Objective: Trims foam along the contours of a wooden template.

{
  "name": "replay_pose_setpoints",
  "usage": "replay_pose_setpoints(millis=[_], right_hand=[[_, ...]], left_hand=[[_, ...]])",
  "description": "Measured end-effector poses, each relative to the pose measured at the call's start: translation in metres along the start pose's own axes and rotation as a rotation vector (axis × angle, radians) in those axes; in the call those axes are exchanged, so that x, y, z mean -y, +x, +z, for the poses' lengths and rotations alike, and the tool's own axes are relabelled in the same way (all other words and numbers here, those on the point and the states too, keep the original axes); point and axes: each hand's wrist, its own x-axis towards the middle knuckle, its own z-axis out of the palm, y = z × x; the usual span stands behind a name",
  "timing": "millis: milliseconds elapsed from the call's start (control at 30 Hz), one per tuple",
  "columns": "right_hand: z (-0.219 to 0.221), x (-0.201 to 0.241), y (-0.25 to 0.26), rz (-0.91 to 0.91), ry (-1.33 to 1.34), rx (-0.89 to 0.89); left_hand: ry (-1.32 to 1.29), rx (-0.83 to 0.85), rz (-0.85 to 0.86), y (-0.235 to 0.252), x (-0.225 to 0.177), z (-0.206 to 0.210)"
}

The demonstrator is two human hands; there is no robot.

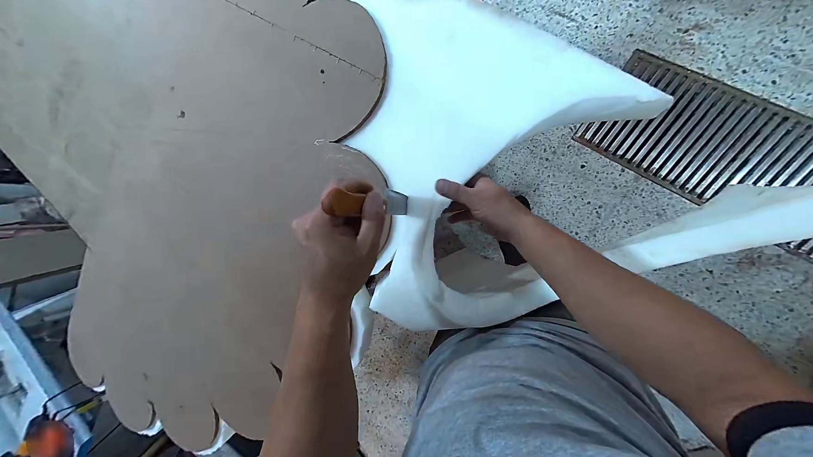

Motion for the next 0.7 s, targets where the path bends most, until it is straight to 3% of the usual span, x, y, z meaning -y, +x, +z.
replay_pose_setpoints(millis=[100,233,333,533,633,700], right_hand=[[0.015,-0.002,0.007,0.068,0.043,-0.054],[0.023,-0.015,0.009,-0.044,0.05,-0.152],[0.025,-0.016,0.008,-0.085,0.036,-0.184],[0.026,-0.016,0.007,-0.097,0.068,-0.19],[0.027,-0.016,0.007,-0.128,0.104,-0.17],[0.025,-0.013,0.008,-0.129,0.055,-0.178]], left_hand=[[0.037,0.042,0.006,-0.011,-0.007,-0.009],[-0.023,-0.099,-0.125,-0.023,-0.003,0.007],[-0.04,-0.061,-0.248,-0.013,0.009,0.016],[-0.054,-0.079,-0.08,-0.004,-0.003,0.009],[0.008,0.001,-0.151,0.0,0.011,0.028],[-0.021,-0.065,-0.23,0.007,-0.001,0.021]])
